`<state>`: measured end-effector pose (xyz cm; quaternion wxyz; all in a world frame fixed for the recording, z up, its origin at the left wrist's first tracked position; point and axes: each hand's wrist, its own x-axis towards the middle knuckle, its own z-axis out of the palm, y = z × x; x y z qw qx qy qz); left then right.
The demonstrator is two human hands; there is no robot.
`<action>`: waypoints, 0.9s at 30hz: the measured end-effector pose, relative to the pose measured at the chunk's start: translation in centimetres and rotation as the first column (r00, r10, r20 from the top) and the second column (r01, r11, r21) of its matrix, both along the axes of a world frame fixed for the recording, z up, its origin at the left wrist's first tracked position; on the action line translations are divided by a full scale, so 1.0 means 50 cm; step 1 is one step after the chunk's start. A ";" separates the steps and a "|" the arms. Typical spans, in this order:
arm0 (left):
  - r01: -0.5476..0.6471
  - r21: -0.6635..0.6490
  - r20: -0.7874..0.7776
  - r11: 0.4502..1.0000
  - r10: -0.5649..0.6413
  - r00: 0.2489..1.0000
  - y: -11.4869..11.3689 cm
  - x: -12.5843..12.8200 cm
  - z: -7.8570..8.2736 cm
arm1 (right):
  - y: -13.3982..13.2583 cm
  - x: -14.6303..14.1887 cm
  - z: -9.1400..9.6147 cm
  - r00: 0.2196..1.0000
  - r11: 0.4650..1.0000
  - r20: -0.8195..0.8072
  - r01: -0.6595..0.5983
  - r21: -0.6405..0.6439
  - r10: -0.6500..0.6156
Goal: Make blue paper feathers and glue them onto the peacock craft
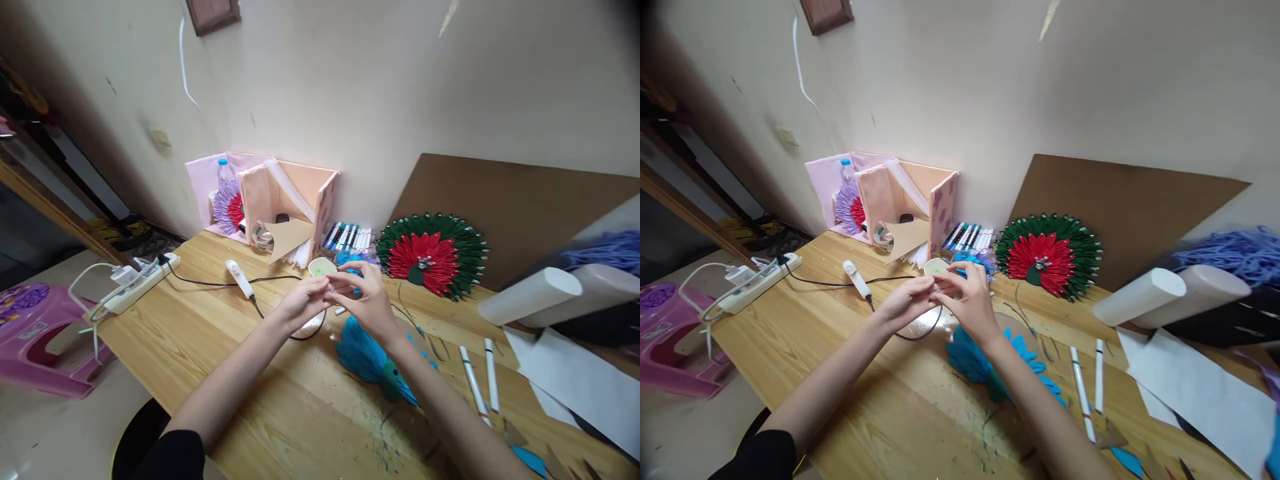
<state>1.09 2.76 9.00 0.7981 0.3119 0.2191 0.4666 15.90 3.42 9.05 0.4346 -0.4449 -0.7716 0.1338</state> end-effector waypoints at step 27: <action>-0.179 0.195 -0.170 0.964 0.213 0.962 0.040 0.000 0.042 | 0.185 0.120 0.054 0.901 0.797 -0.434 -0.256 -0.547 -0.009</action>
